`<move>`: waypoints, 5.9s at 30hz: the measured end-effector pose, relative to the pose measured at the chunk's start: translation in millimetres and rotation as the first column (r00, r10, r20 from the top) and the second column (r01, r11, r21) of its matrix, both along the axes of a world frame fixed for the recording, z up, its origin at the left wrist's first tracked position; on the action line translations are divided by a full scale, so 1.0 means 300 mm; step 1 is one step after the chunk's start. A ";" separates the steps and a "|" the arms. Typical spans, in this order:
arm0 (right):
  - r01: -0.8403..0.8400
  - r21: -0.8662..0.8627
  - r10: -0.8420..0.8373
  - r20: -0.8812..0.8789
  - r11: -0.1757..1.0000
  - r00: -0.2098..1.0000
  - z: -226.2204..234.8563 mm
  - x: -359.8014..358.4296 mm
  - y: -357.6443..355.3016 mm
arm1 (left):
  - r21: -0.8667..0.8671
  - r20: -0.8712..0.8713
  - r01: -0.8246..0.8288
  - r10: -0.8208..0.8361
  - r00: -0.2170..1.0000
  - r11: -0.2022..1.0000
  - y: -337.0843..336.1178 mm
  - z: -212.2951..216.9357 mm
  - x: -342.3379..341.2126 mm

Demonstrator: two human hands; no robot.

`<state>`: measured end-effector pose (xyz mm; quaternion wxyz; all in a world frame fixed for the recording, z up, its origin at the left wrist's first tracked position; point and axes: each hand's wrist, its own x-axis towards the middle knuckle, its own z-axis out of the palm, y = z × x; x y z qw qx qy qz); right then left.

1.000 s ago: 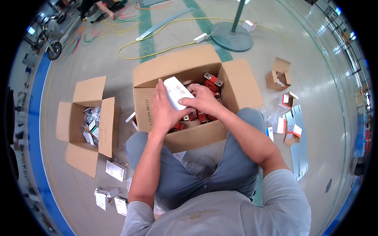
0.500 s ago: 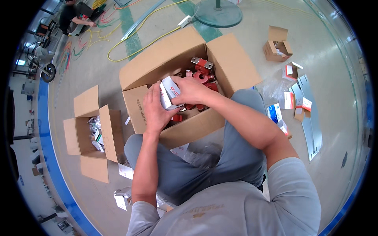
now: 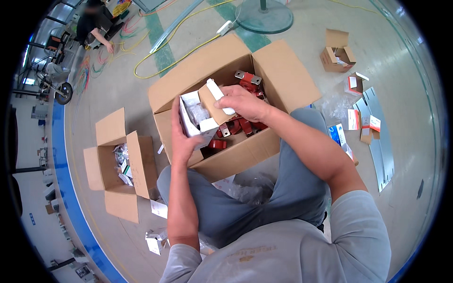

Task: The person sits on the floor and unpacks small white boxes containing red electrical components, placing the components into a larger cardboard box. The person then stands, moves the box to an electrical cabinet, and installs two of the red components inside.

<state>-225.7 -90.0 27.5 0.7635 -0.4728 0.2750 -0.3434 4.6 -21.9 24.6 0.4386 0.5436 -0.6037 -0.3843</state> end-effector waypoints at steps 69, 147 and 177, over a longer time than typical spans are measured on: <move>-0.001 0.301 -0.025 0.081 0.954 0.996 -0.069 0.137 0.037 | 0.294 -0.389 -0.403 0.494 0.777 0.866 0.068 -0.043 -0.001; -0.410 -0.648 -0.233 -0.674 0.642 0.701 -0.060 -0.027 -0.131 | -0.007 0.329 0.219 -0.205 0.922 0.976 -0.026 -0.084 -0.050; -0.661 -0.575 -0.223 -0.810 0.482 0.542 -0.127 0.014 -0.080 | 0.044 0.398 0.277 -0.271 0.876 0.960 -0.009 -0.107 -0.061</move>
